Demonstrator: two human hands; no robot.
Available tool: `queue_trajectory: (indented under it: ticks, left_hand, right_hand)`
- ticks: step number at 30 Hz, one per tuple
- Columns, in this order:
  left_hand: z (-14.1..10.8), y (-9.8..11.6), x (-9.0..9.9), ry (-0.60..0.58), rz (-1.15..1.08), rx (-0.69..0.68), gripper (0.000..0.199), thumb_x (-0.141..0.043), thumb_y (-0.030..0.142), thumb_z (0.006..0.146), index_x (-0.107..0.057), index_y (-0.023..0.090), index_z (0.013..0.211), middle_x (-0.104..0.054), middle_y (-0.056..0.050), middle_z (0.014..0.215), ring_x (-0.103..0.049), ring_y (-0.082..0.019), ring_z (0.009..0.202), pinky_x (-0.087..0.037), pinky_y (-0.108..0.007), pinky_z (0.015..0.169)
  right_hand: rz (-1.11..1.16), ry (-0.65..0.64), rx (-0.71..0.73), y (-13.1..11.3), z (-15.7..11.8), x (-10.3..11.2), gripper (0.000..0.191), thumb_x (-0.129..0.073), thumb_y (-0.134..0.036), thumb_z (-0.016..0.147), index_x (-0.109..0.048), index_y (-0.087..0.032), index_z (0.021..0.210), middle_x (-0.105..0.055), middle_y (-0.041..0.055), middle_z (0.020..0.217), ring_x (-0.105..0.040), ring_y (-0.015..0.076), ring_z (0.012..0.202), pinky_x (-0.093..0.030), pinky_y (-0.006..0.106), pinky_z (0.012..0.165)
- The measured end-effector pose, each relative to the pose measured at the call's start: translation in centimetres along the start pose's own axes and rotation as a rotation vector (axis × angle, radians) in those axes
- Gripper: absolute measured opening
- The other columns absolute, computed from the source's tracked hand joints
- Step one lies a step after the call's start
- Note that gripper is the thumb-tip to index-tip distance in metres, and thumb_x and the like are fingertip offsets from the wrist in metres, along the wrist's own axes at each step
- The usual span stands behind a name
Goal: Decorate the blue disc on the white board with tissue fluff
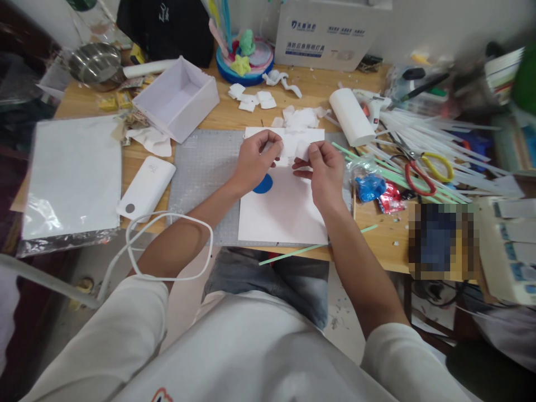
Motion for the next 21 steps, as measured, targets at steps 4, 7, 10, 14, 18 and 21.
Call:
queue_trajectory:
  ticks: [4,7,10,14,18,21]
  left_hand:
    - [0.1,0.1,0.1,0.005,0.001,0.016,0.022,-0.063,0.037,0.101,-0.058,0.021,0.086,-0.067,-0.001,0.080,-0.066,-0.012,0.072,-0.054,-0.022,0.061]
    - [0.1,0.4,0.1,0.033,-0.057,0.046,0.020,-0.065,0.031,0.099,-0.058,0.021,0.083,-0.065,0.000,0.078,-0.065,-0.012,0.070,-0.053,-0.021,0.059]
    - [0.1,0.5,0.2,0.080,-0.095,0.065,0.018,-0.066,0.028,0.098,-0.059,0.021,0.082,-0.064,0.000,0.077,-0.064,-0.011,0.068,-0.052,-0.020,0.059]
    - [0.3,0.2,0.3,0.138,-0.069,0.062,0.019,-0.066,0.031,0.100,-0.060,0.021,0.084,-0.065,0.001,0.076,-0.064,-0.011,0.067,-0.051,-0.020,0.058]
    - [0.3,-0.2,0.2,0.138,-0.044,0.016,0.018,-0.066,0.030,0.100,-0.062,0.021,0.085,-0.067,0.001,0.078,-0.064,-0.010,0.067,-0.051,-0.020,0.057]
    - [0.3,-0.3,0.2,0.135,-0.034,-0.011,0.015,-0.067,0.027,0.099,-0.063,0.021,0.086,-0.068,0.001,0.080,-0.063,-0.009,0.066,-0.050,-0.019,0.056]
  right_hand:
    - [0.000,0.014,-0.003,-0.1,0.0,-0.1,0.043,-0.065,-0.068,0.091,-0.056,-0.026,0.085,-0.068,-0.0035,0.076,-0.067,0.0093,0.067,-0.055,0.020,0.057]
    - [0.000,0.026,-0.004,-0.1,-0.1,-0.1,0.042,-0.064,-0.066,0.093,-0.056,-0.025,0.086,-0.068,-0.0040,0.075,-0.066,0.0086,0.064,-0.054,0.020,0.057]
    - [-0.021,0.067,0.031,-0.2,0.1,0.2,0.040,-0.062,-0.064,0.095,-0.056,-0.025,0.088,-0.067,-0.0052,0.073,-0.063,0.0077,0.061,-0.050,0.018,0.054]
    - [-0.125,0.119,0.133,-1.5,1.5,1.0,0.035,-0.063,-0.058,0.097,-0.056,-0.026,0.086,-0.062,-0.0062,0.066,-0.056,0.0074,0.053,-0.043,0.019,0.048]
    - [-0.439,0.035,0.190,-3.4,5.2,1.4,0.023,-0.066,-0.040,0.096,-0.060,-0.025,0.079,-0.061,-0.0029,0.062,-0.059,0.0125,0.057,-0.048,0.027,0.056]
    - [-0.718,0.002,0.184,-4.1,8.6,1.1,0.022,-0.063,-0.034,0.096,-0.063,-0.026,0.076,-0.066,0.0018,0.070,-0.068,0.0197,0.079,-0.057,0.036,0.082]
Point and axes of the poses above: each hand's wrist, its own z-axis towards the middle knuckle, its own x-axis out of the back of the hand, y = z × x, the point moved 1 cm from there along z, towards the middle knuckle
